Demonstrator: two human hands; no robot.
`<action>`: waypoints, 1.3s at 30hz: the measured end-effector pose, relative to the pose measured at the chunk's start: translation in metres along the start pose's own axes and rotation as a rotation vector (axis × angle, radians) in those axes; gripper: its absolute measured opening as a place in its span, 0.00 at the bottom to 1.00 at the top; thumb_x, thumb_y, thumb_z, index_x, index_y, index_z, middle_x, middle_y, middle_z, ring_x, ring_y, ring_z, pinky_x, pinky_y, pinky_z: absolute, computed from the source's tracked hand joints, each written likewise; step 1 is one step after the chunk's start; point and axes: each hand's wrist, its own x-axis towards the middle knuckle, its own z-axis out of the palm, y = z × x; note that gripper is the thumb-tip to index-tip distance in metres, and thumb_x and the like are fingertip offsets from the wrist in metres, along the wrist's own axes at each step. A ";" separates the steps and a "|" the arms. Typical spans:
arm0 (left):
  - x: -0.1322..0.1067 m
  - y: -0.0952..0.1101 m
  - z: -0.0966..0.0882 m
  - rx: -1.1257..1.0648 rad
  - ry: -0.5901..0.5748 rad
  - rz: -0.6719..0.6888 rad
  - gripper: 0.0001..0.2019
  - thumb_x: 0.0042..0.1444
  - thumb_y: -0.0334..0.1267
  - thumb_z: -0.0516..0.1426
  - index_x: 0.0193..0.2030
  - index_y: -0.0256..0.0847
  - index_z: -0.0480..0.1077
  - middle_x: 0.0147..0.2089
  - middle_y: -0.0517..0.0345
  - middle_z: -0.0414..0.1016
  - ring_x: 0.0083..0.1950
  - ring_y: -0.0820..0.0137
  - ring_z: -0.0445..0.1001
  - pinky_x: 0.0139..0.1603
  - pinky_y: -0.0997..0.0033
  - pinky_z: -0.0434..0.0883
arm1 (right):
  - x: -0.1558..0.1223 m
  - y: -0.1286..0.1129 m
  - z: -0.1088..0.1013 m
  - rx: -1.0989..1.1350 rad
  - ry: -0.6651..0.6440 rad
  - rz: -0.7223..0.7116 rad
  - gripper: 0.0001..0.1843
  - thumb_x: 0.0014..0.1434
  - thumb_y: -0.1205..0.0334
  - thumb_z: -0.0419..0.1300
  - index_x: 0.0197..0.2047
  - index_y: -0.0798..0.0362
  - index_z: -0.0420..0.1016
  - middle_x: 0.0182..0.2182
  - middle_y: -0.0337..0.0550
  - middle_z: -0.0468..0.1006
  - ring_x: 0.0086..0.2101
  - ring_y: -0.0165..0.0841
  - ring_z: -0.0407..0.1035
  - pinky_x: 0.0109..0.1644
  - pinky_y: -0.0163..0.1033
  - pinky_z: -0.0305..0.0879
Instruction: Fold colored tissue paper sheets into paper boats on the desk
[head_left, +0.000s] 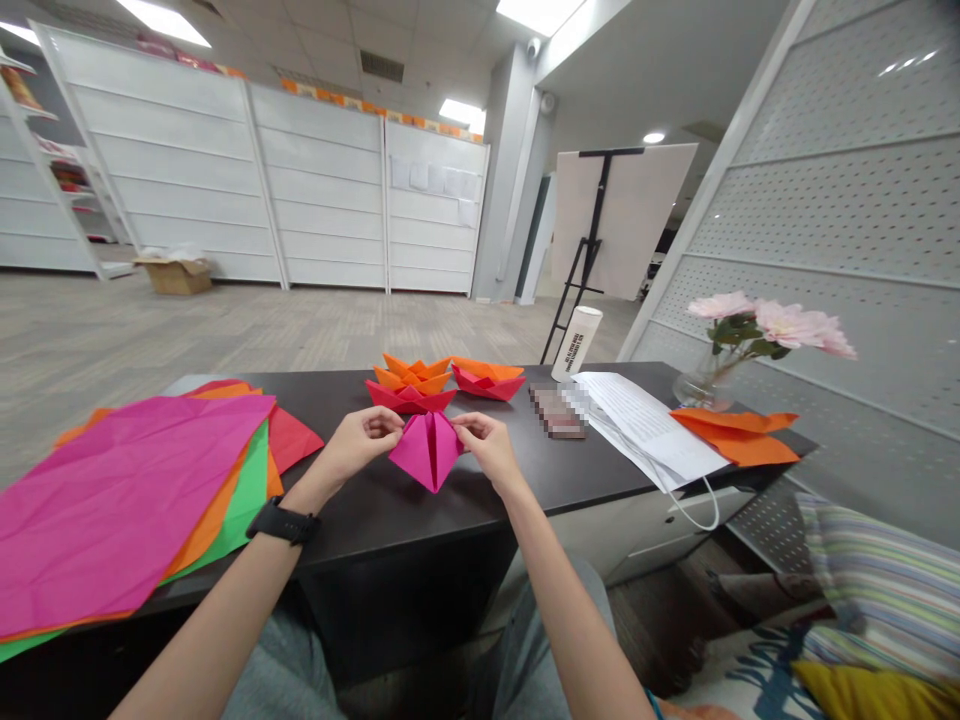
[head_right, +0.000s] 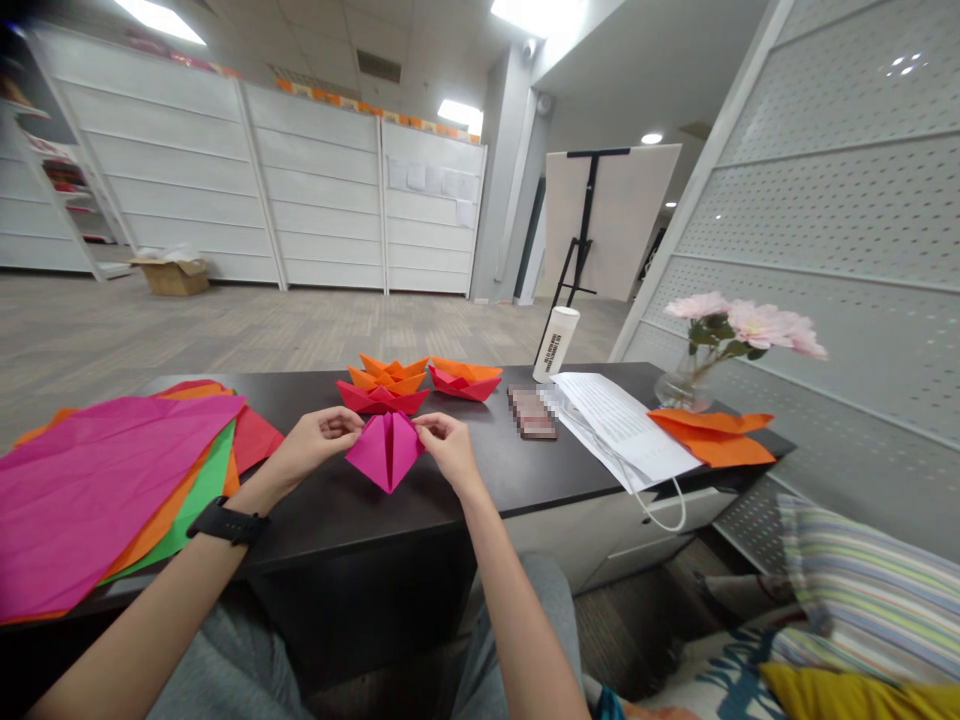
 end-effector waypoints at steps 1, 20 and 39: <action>0.001 -0.001 0.000 0.015 0.020 0.019 0.12 0.42 0.37 0.68 0.34 0.37 0.75 0.32 0.59 0.77 0.34 0.70 0.75 0.40 0.70 0.71 | 0.000 0.000 0.000 -0.007 -0.005 -0.006 0.14 0.50 0.53 0.66 0.35 0.54 0.80 0.27 0.42 0.81 0.27 0.34 0.74 0.30 0.37 0.72; 0.004 -0.010 -0.006 0.027 0.013 0.101 0.10 0.53 0.41 0.59 0.39 0.41 0.63 0.36 0.61 0.68 0.36 0.69 0.73 0.34 0.69 0.75 | -0.004 0.014 -0.005 -0.309 0.077 -0.133 0.09 0.63 0.55 0.52 0.37 0.50 0.68 0.28 0.40 0.75 0.24 0.33 0.71 0.27 0.37 0.69; 0.008 -0.017 -0.009 0.172 -0.020 0.212 0.10 0.51 0.30 0.54 0.40 0.43 0.60 0.39 0.60 0.66 0.41 0.70 0.69 0.37 0.72 0.70 | -0.011 -0.002 -0.002 -0.376 0.035 -0.172 0.10 0.58 0.57 0.58 0.40 0.51 0.75 0.33 0.44 0.79 0.31 0.35 0.74 0.33 0.37 0.70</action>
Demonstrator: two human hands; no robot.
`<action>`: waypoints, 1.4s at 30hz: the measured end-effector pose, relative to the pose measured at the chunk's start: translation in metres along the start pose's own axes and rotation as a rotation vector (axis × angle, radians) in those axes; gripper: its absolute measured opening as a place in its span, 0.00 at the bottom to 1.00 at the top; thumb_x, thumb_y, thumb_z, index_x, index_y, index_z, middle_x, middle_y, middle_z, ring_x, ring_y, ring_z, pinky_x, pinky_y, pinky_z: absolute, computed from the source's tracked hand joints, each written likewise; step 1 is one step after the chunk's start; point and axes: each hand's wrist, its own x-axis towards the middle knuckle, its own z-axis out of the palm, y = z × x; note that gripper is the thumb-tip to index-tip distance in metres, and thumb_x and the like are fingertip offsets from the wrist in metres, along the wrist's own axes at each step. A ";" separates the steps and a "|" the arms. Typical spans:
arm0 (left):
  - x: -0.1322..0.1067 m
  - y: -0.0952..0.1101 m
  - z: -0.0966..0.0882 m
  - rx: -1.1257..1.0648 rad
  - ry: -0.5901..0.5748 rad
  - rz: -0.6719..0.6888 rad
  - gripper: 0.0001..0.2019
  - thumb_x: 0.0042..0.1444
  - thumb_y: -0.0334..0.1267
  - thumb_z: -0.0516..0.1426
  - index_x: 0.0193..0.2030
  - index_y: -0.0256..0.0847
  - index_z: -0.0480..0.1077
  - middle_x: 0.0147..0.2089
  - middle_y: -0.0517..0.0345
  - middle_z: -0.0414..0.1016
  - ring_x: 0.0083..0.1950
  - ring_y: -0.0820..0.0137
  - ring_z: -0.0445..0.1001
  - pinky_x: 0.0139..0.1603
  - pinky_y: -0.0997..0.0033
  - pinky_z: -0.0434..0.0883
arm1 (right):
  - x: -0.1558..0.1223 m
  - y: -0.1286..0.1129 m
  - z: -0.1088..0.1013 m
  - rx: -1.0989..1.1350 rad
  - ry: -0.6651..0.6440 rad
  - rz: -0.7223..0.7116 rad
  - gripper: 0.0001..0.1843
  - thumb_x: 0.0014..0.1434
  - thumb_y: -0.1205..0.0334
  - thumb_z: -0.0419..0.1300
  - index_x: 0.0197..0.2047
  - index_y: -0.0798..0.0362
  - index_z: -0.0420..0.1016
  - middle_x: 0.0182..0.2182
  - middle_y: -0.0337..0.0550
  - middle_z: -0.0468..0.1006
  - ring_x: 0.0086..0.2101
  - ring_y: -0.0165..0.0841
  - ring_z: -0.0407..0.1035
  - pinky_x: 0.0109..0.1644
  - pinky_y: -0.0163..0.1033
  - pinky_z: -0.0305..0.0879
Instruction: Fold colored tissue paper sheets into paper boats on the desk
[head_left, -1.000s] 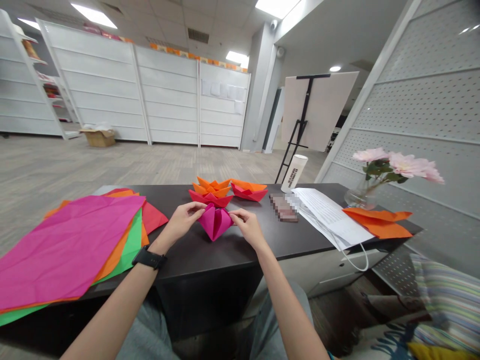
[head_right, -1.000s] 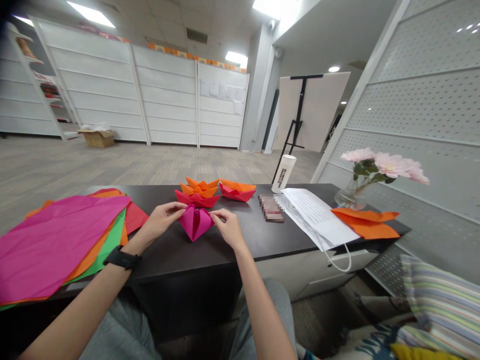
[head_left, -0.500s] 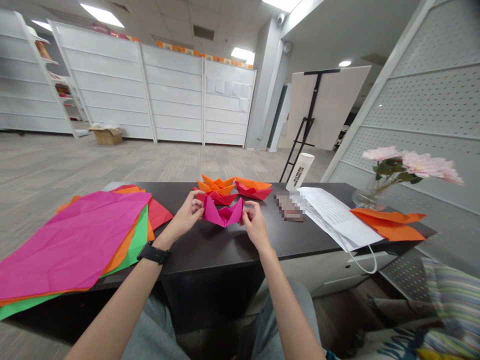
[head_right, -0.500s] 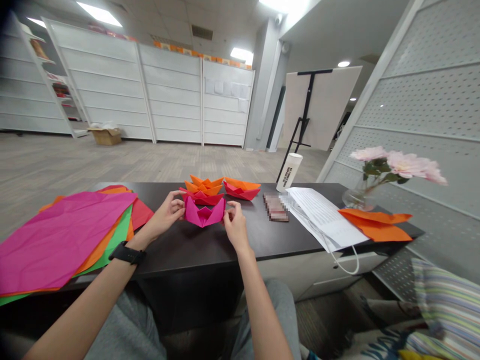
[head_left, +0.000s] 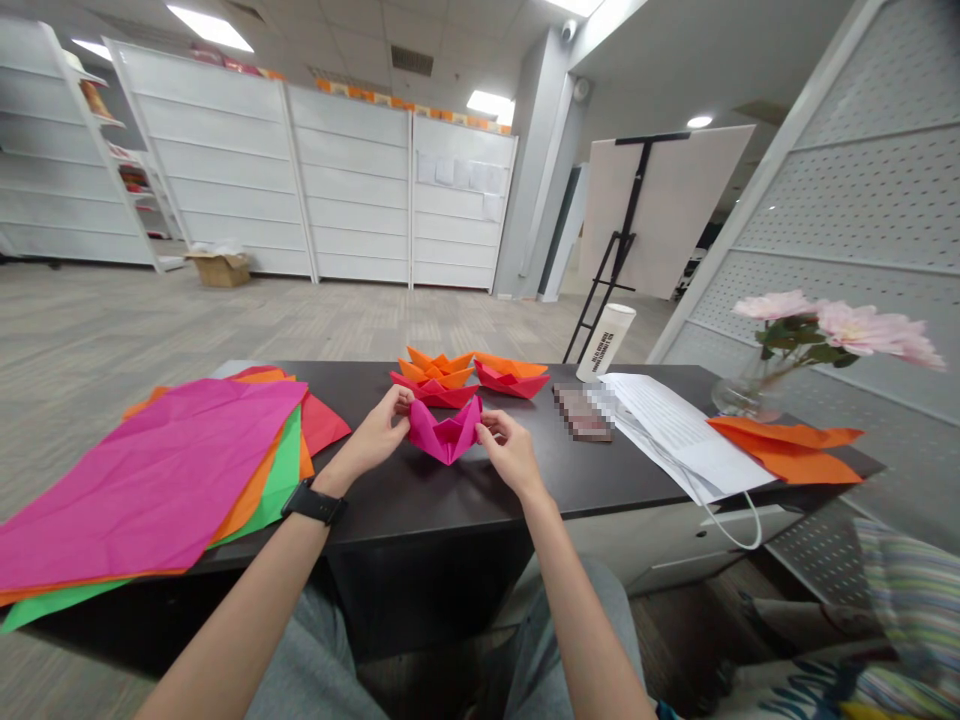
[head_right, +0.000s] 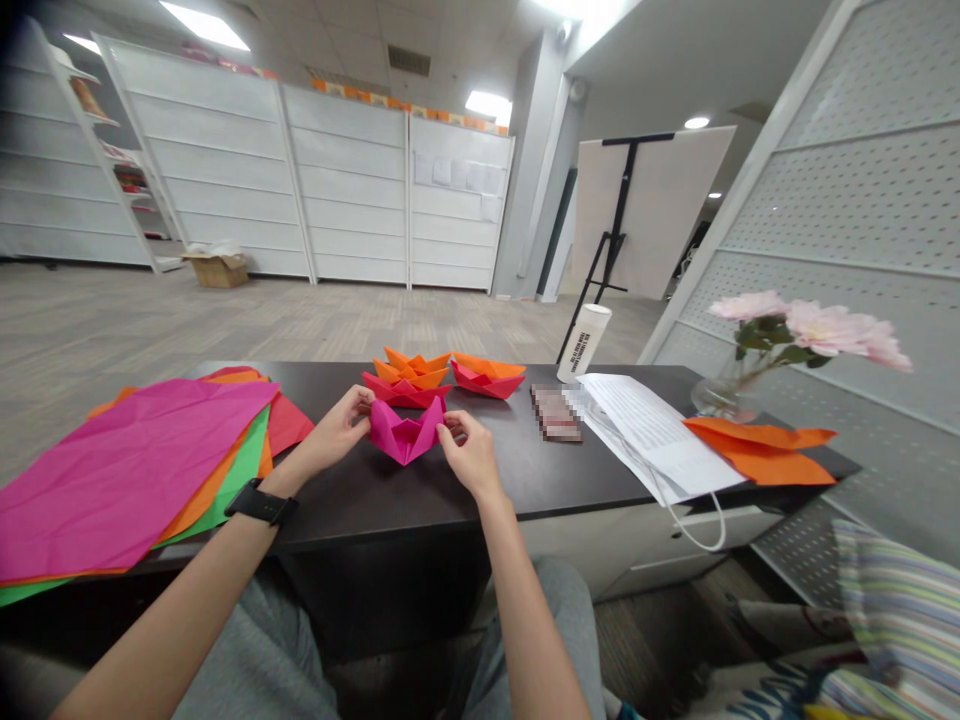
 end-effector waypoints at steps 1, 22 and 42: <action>0.000 -0.001 0.000 0.008 0.001 0.000 0.10 0.51 0.30 0.53 0.39 0.44 0.59 0.38 0.61 0.66 0.40 0.70 0.70 0.37 0.72 0.69 | 0.000 0.000 0.000 -0.006 0.000 0.002 0.10 0.58 0.56 0.59 0.40 0.51 0.75 0.33 0.44 0.80 0.31 0.35 0.74 0.33 0.37 0.70; -0.005 0.002 -0.010 0.062 -0.126 -0.113 0.14 0.47 0.40 0.65 0.35 0.41 0.65 0.37 0.57 0.75 0.34 0.67 0.75 0.35 0.67 0.73 | 0.003 0.015 0.001 0.098 0.052 0.150 0.12 0.55 0.52 0.61 0.29 0.50 0.67 0.25 0.40 0.75 0.25 0.35 0.74 0.29 0.40 0.73; -0.004 0.009 -0.012 0.047 0.074 -0.144 0.24 0.40 0.42 0.69 0.42 0.42 0.64 0.34 0.59 0.79 0.32 0.66 0.77 0.33 0.69 0.70 | 0.006 0.029 0.005 0.287 0.015 0.228 0.19 0.50 0.48 0.66 0.36 0.55 0.75 0.31 0.46 0.82 0.28 0.39 0.78 0.34 0.45 0.78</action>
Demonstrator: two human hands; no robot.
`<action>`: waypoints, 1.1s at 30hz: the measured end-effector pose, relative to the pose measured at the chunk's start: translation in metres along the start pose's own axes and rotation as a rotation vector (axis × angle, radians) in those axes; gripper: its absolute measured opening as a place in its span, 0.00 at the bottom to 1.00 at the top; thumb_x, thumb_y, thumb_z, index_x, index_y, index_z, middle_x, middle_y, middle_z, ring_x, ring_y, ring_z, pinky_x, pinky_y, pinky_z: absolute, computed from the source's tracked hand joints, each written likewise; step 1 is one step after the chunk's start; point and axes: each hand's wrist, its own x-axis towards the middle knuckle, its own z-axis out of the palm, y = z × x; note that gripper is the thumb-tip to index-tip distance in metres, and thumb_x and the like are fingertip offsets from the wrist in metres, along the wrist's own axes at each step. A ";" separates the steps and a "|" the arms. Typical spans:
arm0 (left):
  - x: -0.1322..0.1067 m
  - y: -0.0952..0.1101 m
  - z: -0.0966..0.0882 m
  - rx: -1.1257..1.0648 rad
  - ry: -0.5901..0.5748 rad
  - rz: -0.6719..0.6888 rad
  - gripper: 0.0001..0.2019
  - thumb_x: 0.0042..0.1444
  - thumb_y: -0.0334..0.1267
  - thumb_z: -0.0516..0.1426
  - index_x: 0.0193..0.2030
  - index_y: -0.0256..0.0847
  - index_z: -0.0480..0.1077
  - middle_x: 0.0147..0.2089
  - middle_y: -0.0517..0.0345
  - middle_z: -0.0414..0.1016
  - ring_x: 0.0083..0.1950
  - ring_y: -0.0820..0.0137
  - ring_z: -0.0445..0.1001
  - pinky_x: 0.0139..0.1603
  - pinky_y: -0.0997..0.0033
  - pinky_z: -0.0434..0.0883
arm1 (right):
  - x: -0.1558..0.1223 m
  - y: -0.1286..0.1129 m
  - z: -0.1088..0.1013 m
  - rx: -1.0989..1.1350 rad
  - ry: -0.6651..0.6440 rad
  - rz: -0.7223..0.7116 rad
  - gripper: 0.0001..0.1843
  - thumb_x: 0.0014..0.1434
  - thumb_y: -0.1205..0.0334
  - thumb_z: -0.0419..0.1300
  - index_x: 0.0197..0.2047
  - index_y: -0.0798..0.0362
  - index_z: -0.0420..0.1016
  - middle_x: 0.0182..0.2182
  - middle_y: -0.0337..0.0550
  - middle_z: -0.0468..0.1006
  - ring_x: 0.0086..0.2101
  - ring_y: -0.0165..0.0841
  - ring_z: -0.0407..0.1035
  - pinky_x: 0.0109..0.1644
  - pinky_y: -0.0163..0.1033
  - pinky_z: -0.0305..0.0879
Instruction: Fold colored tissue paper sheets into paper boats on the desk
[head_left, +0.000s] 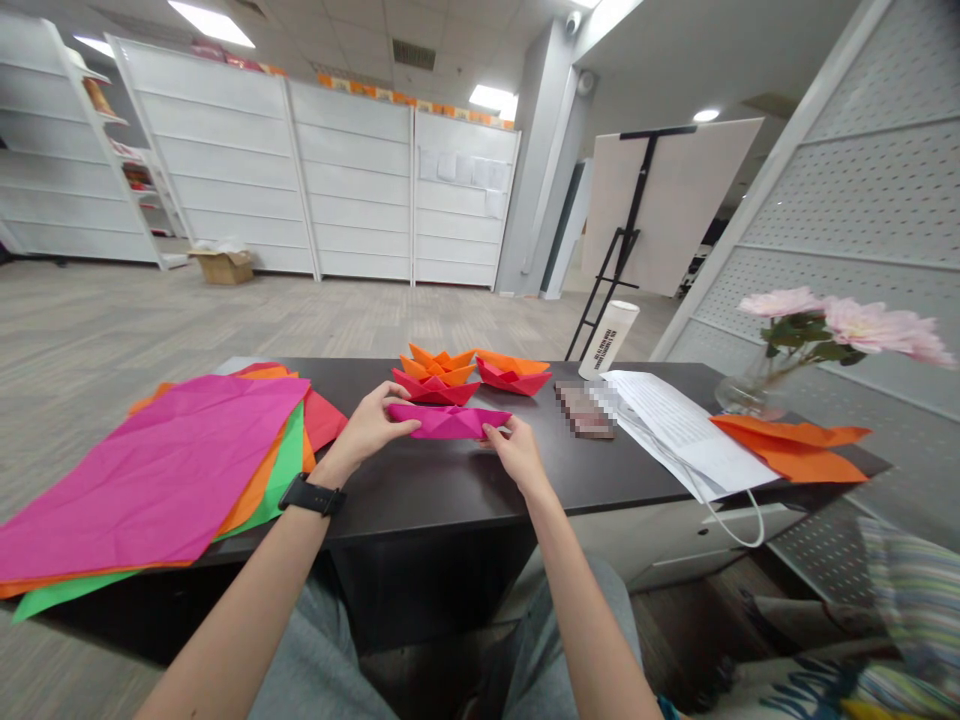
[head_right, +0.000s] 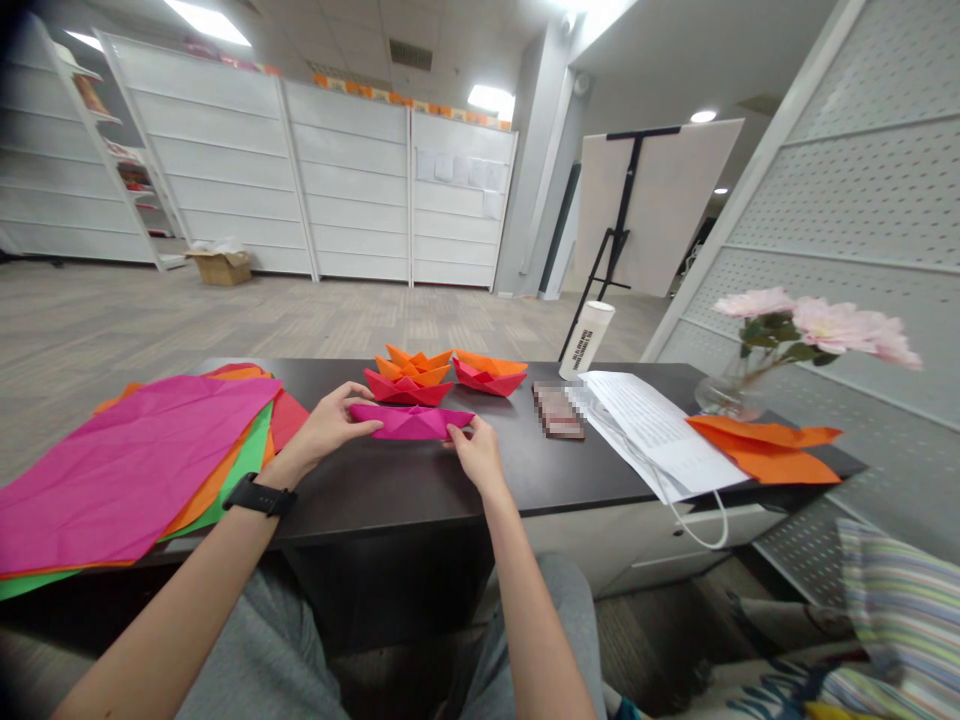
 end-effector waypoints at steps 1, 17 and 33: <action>-0.001 0.002 0.001 -0.006 -0.026 -0.014 0.26 0.39 0.42 0.70 0.44 0.42 0.64 0.35 0.59 0.80 0.35 0.64 0.78 0.35 0.67 0.71 | 0.000 0.000 0.000 0.013 -0.008 -0.001 0.19 0.50 0.47 0.66 0.36 0.54 0.74 0.32 0.46 0.82 0.30 0.39 0.78 0.35 0.44 0.78; -0.003 0.005 0.004 0.134 0.033 -0.009 0.28 0.38 0.41 0.71 0.46 0.41 0.69 0.35 0.56 0.81 0.38 0.59 0.80 0.40 0.62 0.72 | -0.007 -0.017 0.004 0.090 -0.065 0.009 0.23 0.42 0.54 0.73 0.38 0.55 0.72 0.31 0.45 0.82 0.31 0.39 0.79 0.31 0.40 0.76; -0.002 0.004 0.006 -0.057 0.077 -0.079 0.20 0.46 0.47 0.66 0.43 0.38 0.71 0.28 0.63 0.71 0.26 0.71 0.73 0.32 0.62 0.78 | -0.003 -0.011 0.005 0.190 -0.050 0.119 0.24 0.45 0.48 0.71 0.39 0.53 0.70 0.28 0.42 0.82 0.31 0.40 0.80 0.32 0.40 0.78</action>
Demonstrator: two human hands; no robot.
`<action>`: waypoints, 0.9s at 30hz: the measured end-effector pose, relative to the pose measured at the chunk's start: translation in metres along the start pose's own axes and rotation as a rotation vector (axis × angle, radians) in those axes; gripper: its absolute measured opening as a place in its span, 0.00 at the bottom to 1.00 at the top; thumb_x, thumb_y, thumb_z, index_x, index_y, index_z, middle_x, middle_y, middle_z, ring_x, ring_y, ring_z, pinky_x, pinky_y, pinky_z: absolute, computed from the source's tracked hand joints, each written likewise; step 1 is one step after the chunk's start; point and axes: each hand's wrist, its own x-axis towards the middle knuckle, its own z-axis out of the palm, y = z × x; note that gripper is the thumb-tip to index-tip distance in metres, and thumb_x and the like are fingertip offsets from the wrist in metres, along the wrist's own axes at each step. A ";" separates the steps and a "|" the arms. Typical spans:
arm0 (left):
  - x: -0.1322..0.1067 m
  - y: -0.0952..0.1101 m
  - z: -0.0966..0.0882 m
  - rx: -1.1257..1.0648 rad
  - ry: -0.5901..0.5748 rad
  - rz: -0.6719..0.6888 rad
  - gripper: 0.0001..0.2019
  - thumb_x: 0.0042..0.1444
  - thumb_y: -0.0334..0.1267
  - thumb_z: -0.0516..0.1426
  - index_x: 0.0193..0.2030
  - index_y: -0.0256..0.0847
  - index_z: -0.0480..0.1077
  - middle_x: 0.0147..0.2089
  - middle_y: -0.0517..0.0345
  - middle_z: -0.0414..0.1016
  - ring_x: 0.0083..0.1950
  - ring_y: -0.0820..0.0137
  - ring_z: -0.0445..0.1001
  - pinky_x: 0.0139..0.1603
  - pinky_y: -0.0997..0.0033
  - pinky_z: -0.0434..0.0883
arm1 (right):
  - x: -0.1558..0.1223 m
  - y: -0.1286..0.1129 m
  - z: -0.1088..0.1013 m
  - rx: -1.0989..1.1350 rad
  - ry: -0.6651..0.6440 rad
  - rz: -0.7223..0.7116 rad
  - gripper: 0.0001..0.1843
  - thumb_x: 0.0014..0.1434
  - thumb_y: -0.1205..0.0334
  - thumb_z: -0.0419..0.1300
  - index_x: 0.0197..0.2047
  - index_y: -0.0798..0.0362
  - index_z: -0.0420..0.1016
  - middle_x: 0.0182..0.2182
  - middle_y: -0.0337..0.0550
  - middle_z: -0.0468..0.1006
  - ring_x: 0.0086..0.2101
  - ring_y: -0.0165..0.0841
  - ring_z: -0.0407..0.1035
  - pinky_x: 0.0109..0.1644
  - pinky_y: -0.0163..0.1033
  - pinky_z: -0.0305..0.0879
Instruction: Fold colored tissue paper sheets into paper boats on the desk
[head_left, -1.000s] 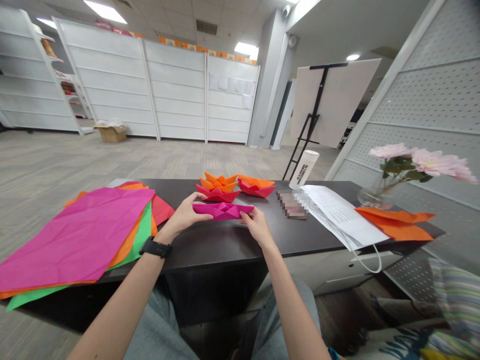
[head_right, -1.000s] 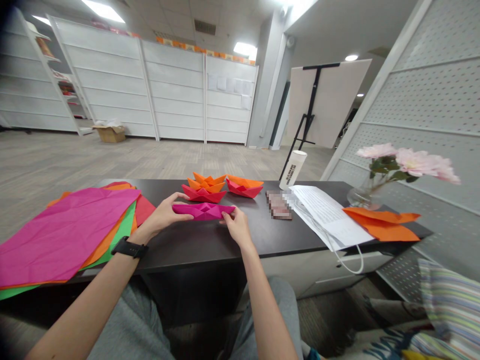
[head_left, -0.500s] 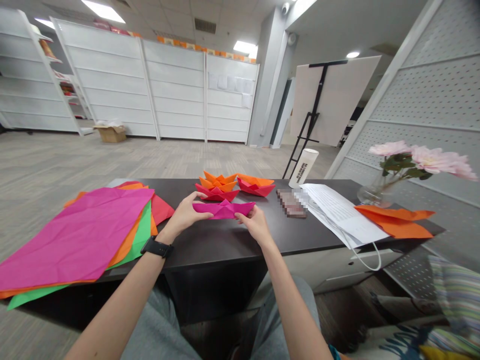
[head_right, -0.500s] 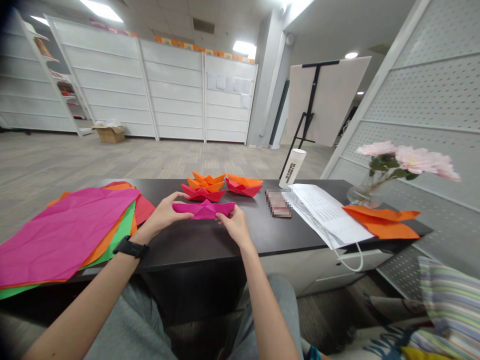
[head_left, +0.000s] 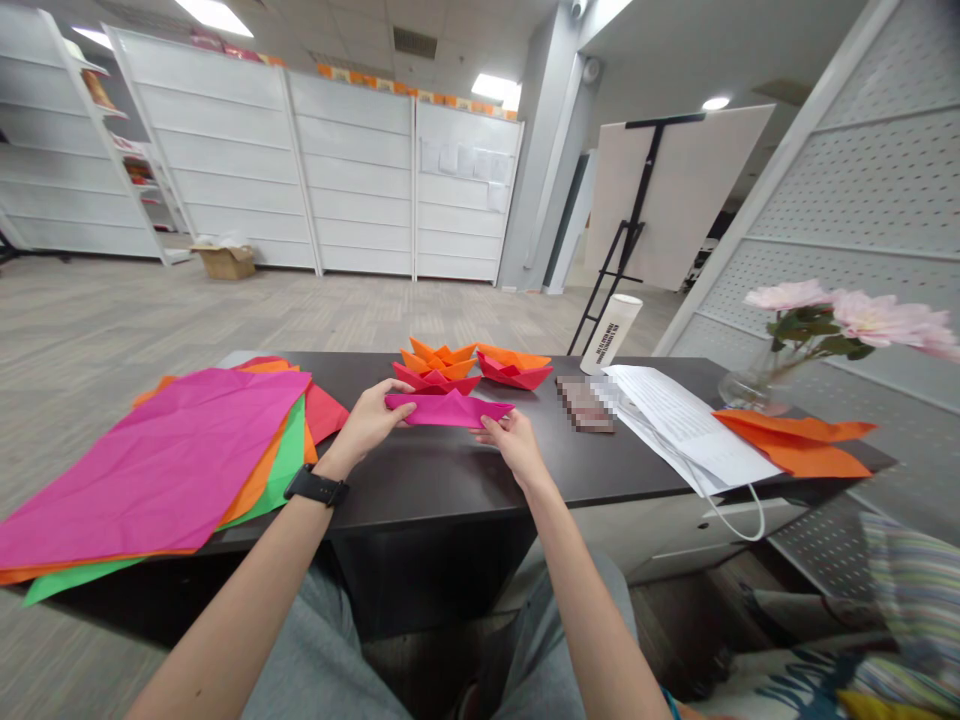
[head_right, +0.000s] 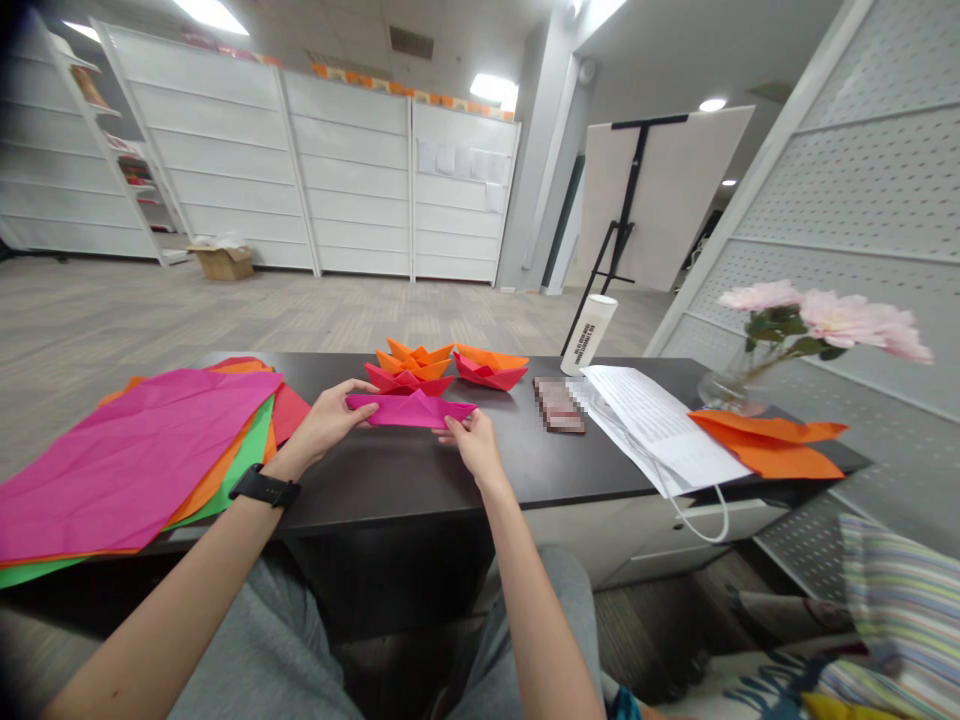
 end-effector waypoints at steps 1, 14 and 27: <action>0.000 -0.002 0.000 -0.027 -0.004 -0.006 0.20 0.47 0.48 0.65 0.41 0.37 0.71 0.27 0.64 0.69 0.27 0.71 0.73 0.33 0.61 0.79 | 0.000 0.000 0.000 0.004 -0.002 0.000 0.24 0.46 0.47 0.70 0.39 0.52 0.70 0.29 0.41 0.81 0.31 0.40 0.80 0.33 0.40 0.78; 0.003 -0.006 -0.001 -0.107 -0.072 -0.030 0.22 0.47 0.47 0.66 0.45 0.38 0.68 0.41 0.55 0.76 0.38 0.66 0.79 0.42 0.57 0.79 | -0.004 -0.008 -0.001 -0.051 -0.005 -0.035 0.21 0.53 0.49 0.64 0.45 0.51 0.68 0.39 0.44 0.80 0.37 0.39 0.78 0.30 0.37 0.75; 0.009 -0.028 -0.006 0.145 -0.254 0.077 0.20 0.48 0.42 0.66 0.47 0.40 0.69 0.41 0.56 0.77 0.42 0.62 0.78 0.47 0.60 0.73 | -0.012 -0.014 -0.006 -0.707 0.101 -0.393 0.12 0.57 0.56 0.61 0.44 0.49 0.76 0.55 0.50 0.67 0.58 0.43 0.64 0.63 0.51 0.60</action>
